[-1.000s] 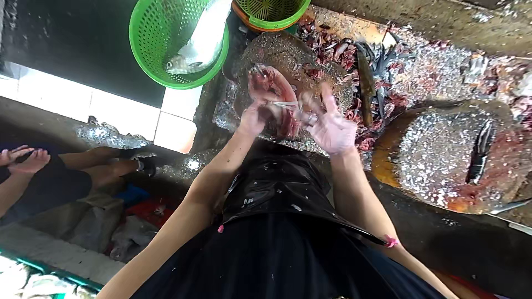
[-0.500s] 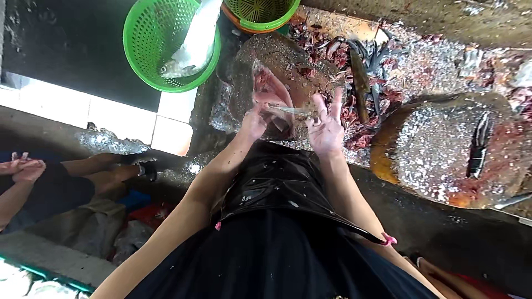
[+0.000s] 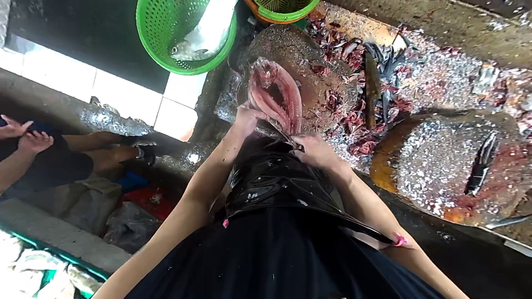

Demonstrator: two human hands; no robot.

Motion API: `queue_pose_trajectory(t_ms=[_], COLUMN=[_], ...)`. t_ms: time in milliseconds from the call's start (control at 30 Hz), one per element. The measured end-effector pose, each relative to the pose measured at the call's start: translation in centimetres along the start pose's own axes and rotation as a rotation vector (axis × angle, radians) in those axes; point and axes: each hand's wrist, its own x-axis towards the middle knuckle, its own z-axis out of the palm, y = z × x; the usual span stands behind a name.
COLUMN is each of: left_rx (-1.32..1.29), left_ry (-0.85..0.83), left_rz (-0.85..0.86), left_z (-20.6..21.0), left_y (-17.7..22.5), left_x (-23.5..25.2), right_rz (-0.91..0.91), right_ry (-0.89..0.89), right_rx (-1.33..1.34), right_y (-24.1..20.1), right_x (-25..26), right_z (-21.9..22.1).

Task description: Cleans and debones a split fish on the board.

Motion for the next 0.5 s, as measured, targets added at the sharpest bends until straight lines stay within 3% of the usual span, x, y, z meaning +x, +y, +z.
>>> queue_pose_trajectory(t_ms=[67,167,267,333,433,500], left_rx=[0.007,0.05,0.214,0.281,0.316,0.339], left_ry=[0.005,0.06,0.057,0.037,0.094,0.208], left_rz=[0.04,0.034,-0.03,-0.065,-0.192,-0.184], left_z=[-0.3,-0.1,1.2,2.0,0.9,-0.2], left_y=[-0.4,-1.1,-2.5,-2.5,-1.5,0.9], left_x=[-0.5,-1.8,-4.3,-5.5,-5.1,-2.3], right_rz=[-0.018,0.074,0.361,0.362,0.319,0.278], right_ry=[0.068,0.458,0.366,0.34,0.353,0.44], right_rx=[0.044,-0.062,-0.242,-0.314,-0.24,-0.088], right_y=[0.7,5.2,11.3,13.4,11.8,9.0], right_x=[-1.6,-4.1,-8.4,-11.9,-16.1,-14.6], right_z=[0.2,3.2,7.2,8.4,8.0,5.7])
